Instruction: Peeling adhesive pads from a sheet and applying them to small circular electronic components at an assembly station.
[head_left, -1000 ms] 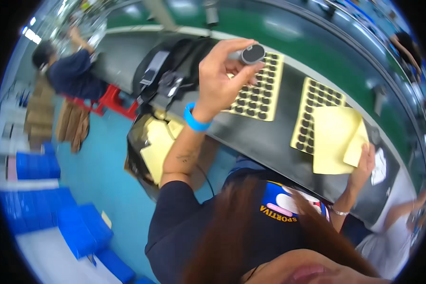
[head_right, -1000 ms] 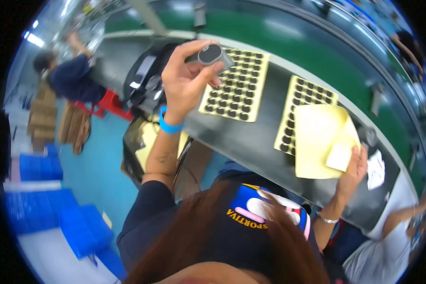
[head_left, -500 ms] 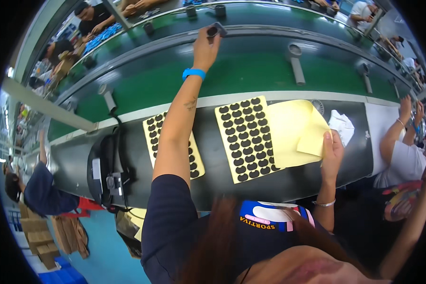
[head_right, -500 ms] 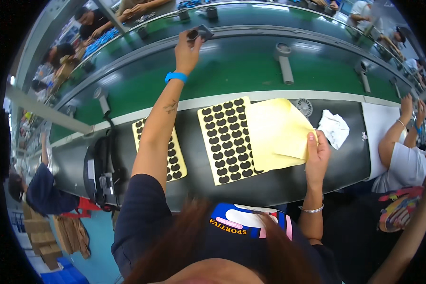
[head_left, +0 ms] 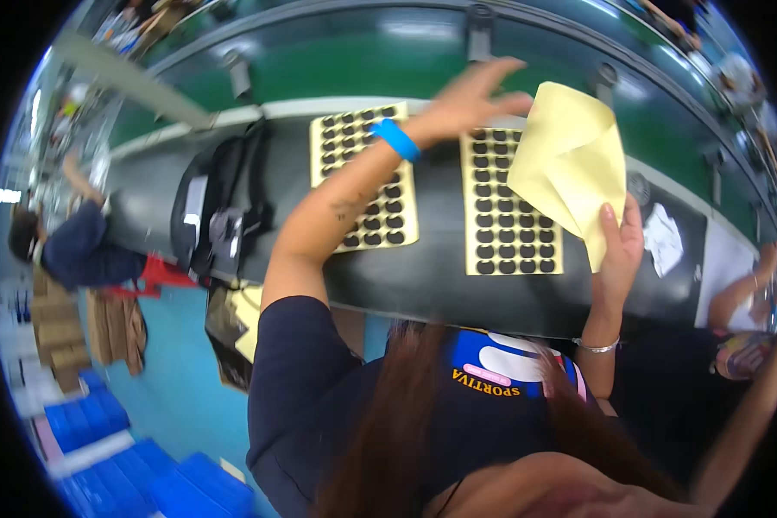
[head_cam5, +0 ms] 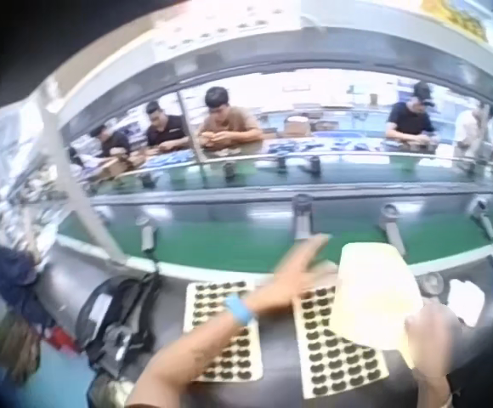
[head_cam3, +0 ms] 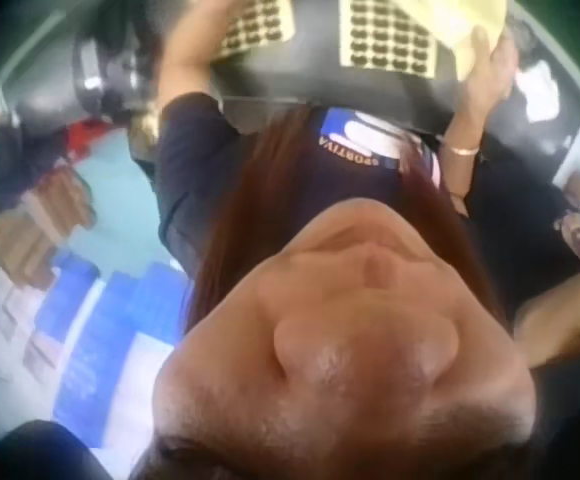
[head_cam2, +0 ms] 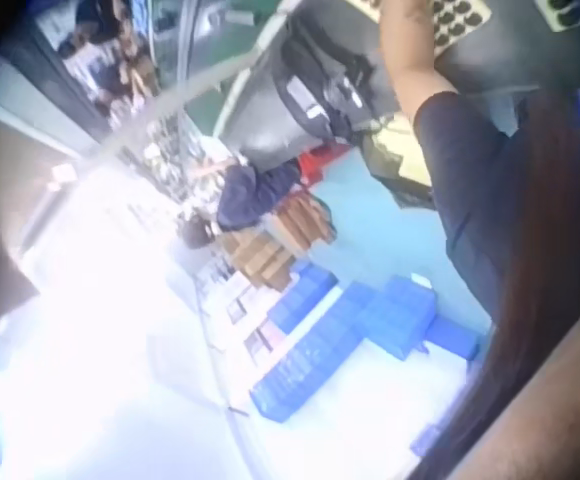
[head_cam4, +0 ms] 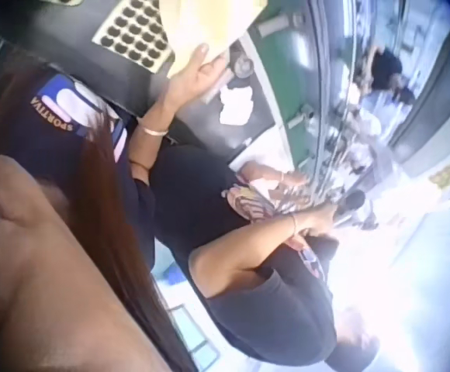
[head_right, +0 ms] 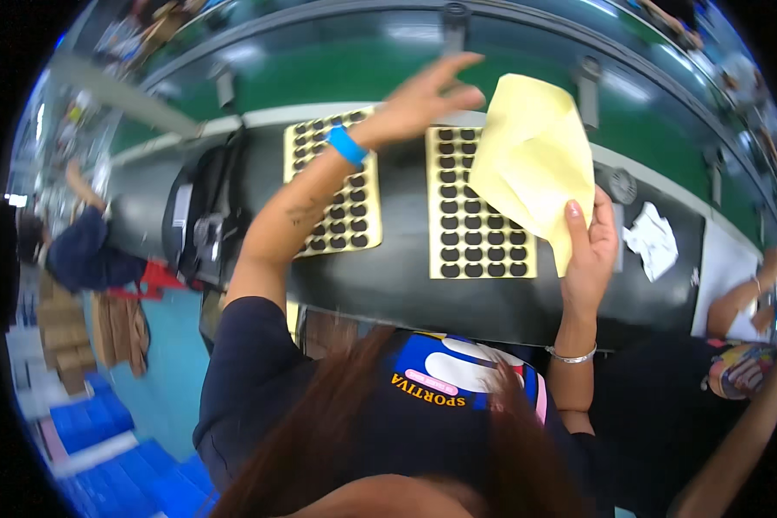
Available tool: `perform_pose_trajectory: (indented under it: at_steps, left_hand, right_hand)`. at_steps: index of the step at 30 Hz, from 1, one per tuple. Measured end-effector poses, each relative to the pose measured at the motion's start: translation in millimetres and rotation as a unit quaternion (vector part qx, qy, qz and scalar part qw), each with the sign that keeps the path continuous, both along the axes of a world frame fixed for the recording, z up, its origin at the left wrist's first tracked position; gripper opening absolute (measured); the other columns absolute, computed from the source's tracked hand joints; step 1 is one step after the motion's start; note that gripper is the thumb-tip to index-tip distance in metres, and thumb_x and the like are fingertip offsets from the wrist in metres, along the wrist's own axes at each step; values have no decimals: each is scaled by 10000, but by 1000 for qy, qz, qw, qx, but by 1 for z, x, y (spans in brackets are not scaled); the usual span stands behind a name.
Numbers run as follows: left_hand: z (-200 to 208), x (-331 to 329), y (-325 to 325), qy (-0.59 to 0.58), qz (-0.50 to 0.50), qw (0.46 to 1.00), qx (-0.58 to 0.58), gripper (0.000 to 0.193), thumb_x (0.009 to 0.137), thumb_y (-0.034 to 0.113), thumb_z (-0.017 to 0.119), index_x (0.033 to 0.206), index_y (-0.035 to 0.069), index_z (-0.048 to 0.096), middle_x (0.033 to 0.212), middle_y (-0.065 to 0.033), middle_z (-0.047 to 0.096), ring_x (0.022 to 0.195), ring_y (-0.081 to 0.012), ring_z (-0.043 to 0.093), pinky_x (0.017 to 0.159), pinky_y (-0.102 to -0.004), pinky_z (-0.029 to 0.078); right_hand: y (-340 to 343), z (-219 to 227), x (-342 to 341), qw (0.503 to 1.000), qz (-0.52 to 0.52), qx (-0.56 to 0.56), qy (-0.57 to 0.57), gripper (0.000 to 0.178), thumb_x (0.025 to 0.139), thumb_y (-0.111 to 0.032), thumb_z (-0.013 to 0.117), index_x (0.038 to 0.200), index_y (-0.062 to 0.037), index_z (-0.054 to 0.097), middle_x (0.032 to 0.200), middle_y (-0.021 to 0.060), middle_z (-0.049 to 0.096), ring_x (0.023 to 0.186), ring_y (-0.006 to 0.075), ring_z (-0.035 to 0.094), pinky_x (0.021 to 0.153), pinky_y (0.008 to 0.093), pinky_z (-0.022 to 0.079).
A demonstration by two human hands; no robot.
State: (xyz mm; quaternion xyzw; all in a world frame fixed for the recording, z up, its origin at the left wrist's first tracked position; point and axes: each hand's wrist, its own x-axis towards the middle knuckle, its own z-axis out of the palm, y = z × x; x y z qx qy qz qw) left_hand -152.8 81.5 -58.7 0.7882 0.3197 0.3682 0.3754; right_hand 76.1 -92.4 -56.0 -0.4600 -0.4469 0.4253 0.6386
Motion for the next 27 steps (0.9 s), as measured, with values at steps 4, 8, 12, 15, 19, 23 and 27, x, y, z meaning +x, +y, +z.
perform_pose_trajectory:
  at_steps: [4, 8, 12, 15, 19, 23, 27]
  left_hand:
    - [31, -18, -139, -153, -103, 982, -28, 836, 754, 227, 764, 1433, 91, 295, 1413, -165, 347, 1255, -289, 433, 1026, -341, 359]
    - [25, -85, -231, -179, 89, 980, 9, 411, 829, 105, 662, 1223, 58, 554, 1162, -152, 610, 1034, -230, 603, 891, -340, 471]
    - [-41, -203, -326, -172, 639, 713, 231, 448, 829, 58, 599, 1249, -48, 488, 1190, -123, 551, 1085, -254, 536, 961, -360, 410]
    - [-117, -270, -373, -22, 808, 577, 115, 569, 864, 148, 615, 1341, -63, 388, 1337, -213, 474, 1233, -313, 457, 1064, -393, 315]
    - [-177, -286, -409, 218, 809, 459, -295, 1028, 684, 461, 769, 1438, 7, 238, 1437, -252, 320, 1295, -431, 324, 1069, -512, 271]
    - [-144, -293, -378, 113, 793, 582, -143, 782, 793, 316, 716, 1414, 28, 337, 1461, -237, 309, 1331, -382, 313, 1109, -457, 233]
    - [-81, -272, -308, -3, 729, 681, 74, 583, 869, 144, 624, 1403, 89, 397, 1482, -224, 274, 1355, -323, 311, 1079, -417, 268]
  right_hand:
    - [-6, -8, -59, 990, 5, 110, -89, 318, 933, -59, 520, 1228, 53, 479, 1193, 109, 567, 1067, 150, 556, 928, 287, 434]
    - [-32, 16, -110, 920, 161, 200, -296, 416, 897, -134, 592, 1274, 17, 503, 1233, 127, 572, 1144, 211, 535, 967, 343, 409]
    - [-27, 44, -114, 910, 224, 221, -270, 551, 872, -211, 638, 1352, -25, 440, 1292, 144, 544, 1179, 248, 523, 953, 348, 413]
    - [-10, 104, -83, 867, 114, 408, -262, 586, 883, -305, 599, 1362, -23, 413, 1357, 167, 481, 1229, 294, 478, 976, 421, 400]
    - [14, 114, 89, 839, -56, 484, -242, 573, 880, -295, 584, 1352, -15, 419, 1351, 183, 478, 1224, 311, 478, 979, 442, 391]
    - [-32, 168, 46, 757, -163, 604, -187, 556, 877, -282, 564, 1339, -4, 427, 1343, 205, 474, 1217, 334, 479, 982, 471, 379]
    - [-69, 212, 54, 658, -182, 714, -156, 541, 874, -269, 545, 1327, 6, 435, 1335, 227, 470, 1209, 357, 479, 985, 500, 368]
